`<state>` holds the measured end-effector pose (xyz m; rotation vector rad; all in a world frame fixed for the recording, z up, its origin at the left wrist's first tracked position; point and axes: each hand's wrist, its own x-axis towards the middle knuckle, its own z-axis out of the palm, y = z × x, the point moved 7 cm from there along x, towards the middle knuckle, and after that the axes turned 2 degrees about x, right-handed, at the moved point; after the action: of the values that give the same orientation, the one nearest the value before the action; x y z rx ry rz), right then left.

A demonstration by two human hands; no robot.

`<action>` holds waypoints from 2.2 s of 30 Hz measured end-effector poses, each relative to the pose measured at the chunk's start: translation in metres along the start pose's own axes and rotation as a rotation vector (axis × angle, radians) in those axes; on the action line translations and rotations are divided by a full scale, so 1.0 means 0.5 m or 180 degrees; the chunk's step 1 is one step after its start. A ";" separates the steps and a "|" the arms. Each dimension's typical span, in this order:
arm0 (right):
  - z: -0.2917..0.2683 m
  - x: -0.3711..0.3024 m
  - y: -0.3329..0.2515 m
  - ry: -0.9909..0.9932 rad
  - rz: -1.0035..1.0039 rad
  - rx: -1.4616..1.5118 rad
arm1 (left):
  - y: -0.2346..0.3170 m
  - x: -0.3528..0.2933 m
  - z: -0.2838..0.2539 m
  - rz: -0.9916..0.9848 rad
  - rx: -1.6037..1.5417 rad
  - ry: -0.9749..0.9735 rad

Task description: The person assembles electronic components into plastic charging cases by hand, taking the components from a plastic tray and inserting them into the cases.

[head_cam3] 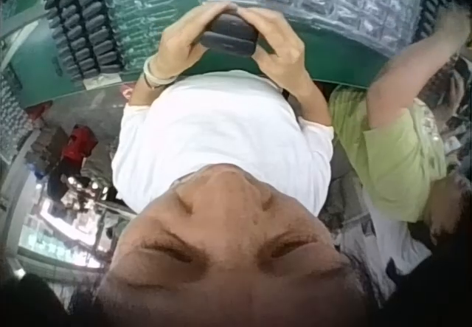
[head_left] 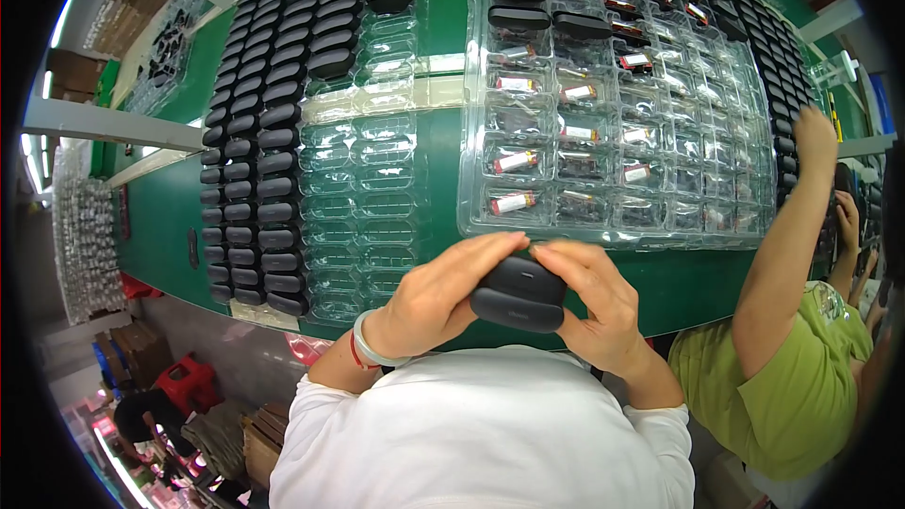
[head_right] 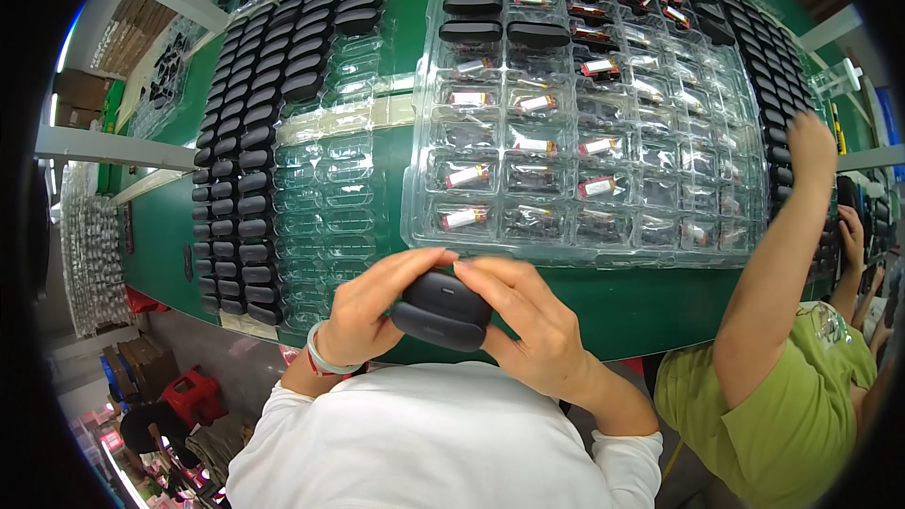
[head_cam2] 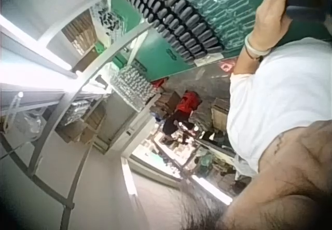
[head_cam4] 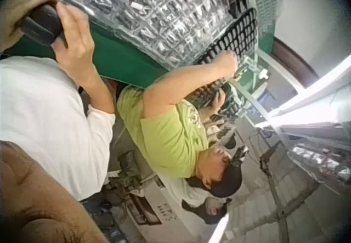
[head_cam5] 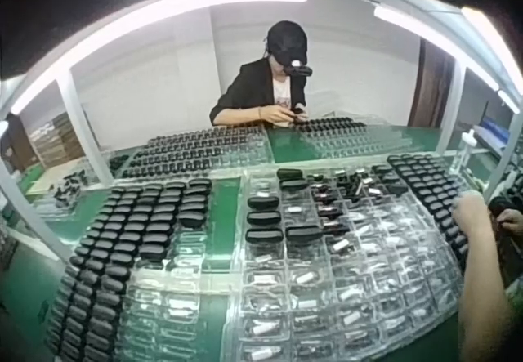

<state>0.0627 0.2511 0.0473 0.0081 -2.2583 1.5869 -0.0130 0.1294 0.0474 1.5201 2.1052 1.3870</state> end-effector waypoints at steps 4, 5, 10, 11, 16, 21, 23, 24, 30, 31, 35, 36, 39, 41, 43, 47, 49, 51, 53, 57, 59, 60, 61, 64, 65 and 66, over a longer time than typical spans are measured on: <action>0.002 -0.010 -0.014 -0.0043 -0.0499 -0.0353 | 0.012 -0.001 0.001 0.0131 0.0023 0.0059; 0.005 -0.014 -0.016 -0.0101 -0.0451 -0.0359 | 0.012 -0.007 0.000 0.0115 0.0018 0.0063; 0.010 -0.023 -0.014 -0.0134 -0.0551 -0.0412 | 0.018 -0.021 0.000 0.0373 0.0162 0.0272; 0.009 -0.027 -0.015 -0.0108 -0.0623 -0.0452 | 0.017 -0.021 0.005 0.0371 0.0141 0.0262; 0.008 -0.023 -0.015 0.0200 -0.0763 -0.0421 | 0.023 -0.024 0.013 0.0532 0.0345 0.0610; 0.018 -0.017 0.019 0.0476 -0.0592 -0.0541 | -0.008 -0.023 0.027 0.0080 0.0439 0.0718; 0.010 -0.017 0.012 0.0502 -0.0510 -0.0551 | -0.016 -0.020 0.030 -0.0094 0.0351 0.0660; 0.009 -0.004 0.032 0.0225 0.0012 -0.0358 | -0.028 -0.016 0.028 -0.0239 0.0302 0.0633; 0.006 -0.007 0.090 -0.0271 0.1894 0.1761 | -0.036 0.001 0.022 -0.0817 -0.0821 -0.0022; 0.017 -0.009 0.090 -0.0497 0.2005 0.2049 | -0.048 -0.007 0.021 -0.0989 -0.0980 0.0104; 0.014 0.001 0.082 -0.0573 0.1626 0.1964 | -0.071 -0.023 0.028 -0.1446 -0.2033 0.0264; 0.003 0.007 0.084 -0.0196 0.1452 0.2064 | -0.074 -0.027 0.035 -0.1595 -0.2515 0.0219; -0.016 0.025 0.001 -0.0606 0.0145 0.0539 | -0.083 -0.034 0.034 -0.1900 -0.2569 0.0103; -0.031 0.038 -0.025 -0.0071 -0.0049 0.0135 | -0.083 -0.030 0.029 -0.1899 -0.2625 0.0112; -0.018 0.044 0.009 0.0210 0.0580 0.0435 | -0.078 -0.029 0.023 -0.1803 -0.2594 0.0088; 0.027 0.011 0.074 -0.0081 0.2104 0.2143 | -0.077 -0.035 0.023 -0.1527 -0.2088 0.0072; 0.026 -0.001 0.090 -0.0232 0.2251 0.2402 | -0.058 -0.027 0.012 -0.1184 -0.1708 0.0014; 0.033 0.003 0.060 -0.0264 0.1632 0.1736 | -0.062 -0.034 0.004 -0.1155 -0.1517 0.0099; 0.028 0.026 0.010 -0.0485 0.0109 -0.0126 | -0.065 -0.037 -0.007 -0.0995 -0.1274 0.0093; 0.060 0.036 -0.013 -0.0919 -0.0400 -0.0342 | -0.048 -0.029 -0.045 -0.0625 -0.0726 0.0170; 0.078 0.028 0.015 -0.0992 0.0565 -0.0182 | -0.042 -0.022 -0.066 -0.0489 -0.0387 -0.0197; 0.089 0.027 0.006 -0.0982 0.0543 -0.0185 | -0.040 -0.021 -0.074 -0.0370 -0.0052 -0.0551; 0.088 0.027 0.011 -0.0638 0.0776 0.0299 | -0.042 -0.006 -0.107 0.0158 0.0227 -0.0430; 0.072 0.034 0.015 -0.0287 0.0702 0.0472 | -0.145 0.049 -0.253 -0.0301 0.1180 0.0073; 0.078 0.031 0.015 -0.0570 0.0625 0.0269 | -0.186 0.053 -0.298 -0.0167 0.1659 0.0292; 0.084 0.027 0.019 -0.0849 0.0542 0.0066 | -0.236 0.053 -0.331 -0.0277 0.1940 0.0385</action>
<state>0.0357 0.2192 0.0308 0.0357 -2.5018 1.7898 -0.2032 0.0539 0.0552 1.5263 2.8046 0.8591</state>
